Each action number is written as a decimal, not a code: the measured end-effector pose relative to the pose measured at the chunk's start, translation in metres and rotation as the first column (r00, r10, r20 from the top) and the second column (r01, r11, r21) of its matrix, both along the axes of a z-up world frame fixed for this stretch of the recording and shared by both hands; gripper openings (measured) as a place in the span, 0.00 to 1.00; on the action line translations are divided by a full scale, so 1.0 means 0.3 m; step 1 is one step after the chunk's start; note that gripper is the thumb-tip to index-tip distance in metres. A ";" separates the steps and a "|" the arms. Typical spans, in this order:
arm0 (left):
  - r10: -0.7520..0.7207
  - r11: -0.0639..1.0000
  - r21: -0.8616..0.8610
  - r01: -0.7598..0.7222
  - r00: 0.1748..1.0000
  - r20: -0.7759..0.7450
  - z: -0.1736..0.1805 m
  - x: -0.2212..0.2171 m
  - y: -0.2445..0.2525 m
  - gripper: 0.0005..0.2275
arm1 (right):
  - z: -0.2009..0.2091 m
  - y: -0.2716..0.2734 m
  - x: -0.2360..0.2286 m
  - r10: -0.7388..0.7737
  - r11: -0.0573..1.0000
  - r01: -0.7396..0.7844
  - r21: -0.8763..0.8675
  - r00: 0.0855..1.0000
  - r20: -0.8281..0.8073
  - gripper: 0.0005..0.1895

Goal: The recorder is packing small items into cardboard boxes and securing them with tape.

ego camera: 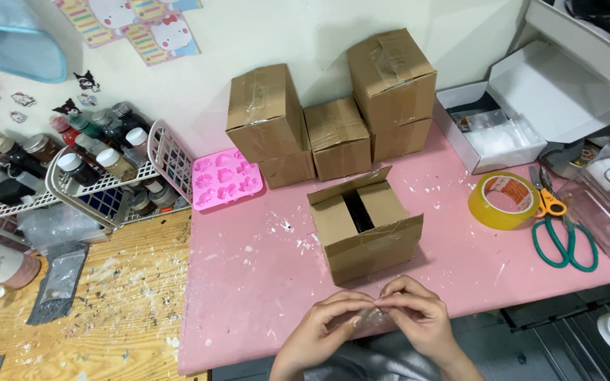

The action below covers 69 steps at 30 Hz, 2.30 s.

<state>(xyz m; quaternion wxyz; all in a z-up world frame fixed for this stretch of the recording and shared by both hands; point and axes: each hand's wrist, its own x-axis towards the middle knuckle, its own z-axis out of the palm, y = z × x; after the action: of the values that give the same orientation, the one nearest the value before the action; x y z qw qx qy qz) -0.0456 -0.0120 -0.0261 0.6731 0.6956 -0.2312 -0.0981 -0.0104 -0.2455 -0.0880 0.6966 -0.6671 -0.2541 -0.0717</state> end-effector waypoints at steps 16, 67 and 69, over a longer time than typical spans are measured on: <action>0.653 0.755 -0.206 -0.623 0.742 0.151 -0.182 0.033 -0.146 0.06 | -0.042 0.090 -0.021 -0.061 0.958 0.129 0.258 0.965 -0.257 0.11; 0.682 0.475 -0.057 -0.878 0.326 0.655 -0.225 0.086 -0.228 0.14 | -0.103 -0.508 0.323 -0.481 0.853 0.499 -0.154 0.865 0.141 0.16; 0.633 0.611 -0.164 -0.775 0.353 0.689 -0.280 0.089 -0.231 0.12 | -0.153 -0.486 0.266 -0.225 0.888 0.249 0.388 0.969 -0.105 0.18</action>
<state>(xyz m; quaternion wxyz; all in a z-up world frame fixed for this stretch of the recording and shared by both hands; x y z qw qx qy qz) -0.0188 -0.0813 -0.1102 0.4400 0.7684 -0.1300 0.4462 0.0695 -0.3914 -0.1340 0.8105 -0.5393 -0.1310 -0.1874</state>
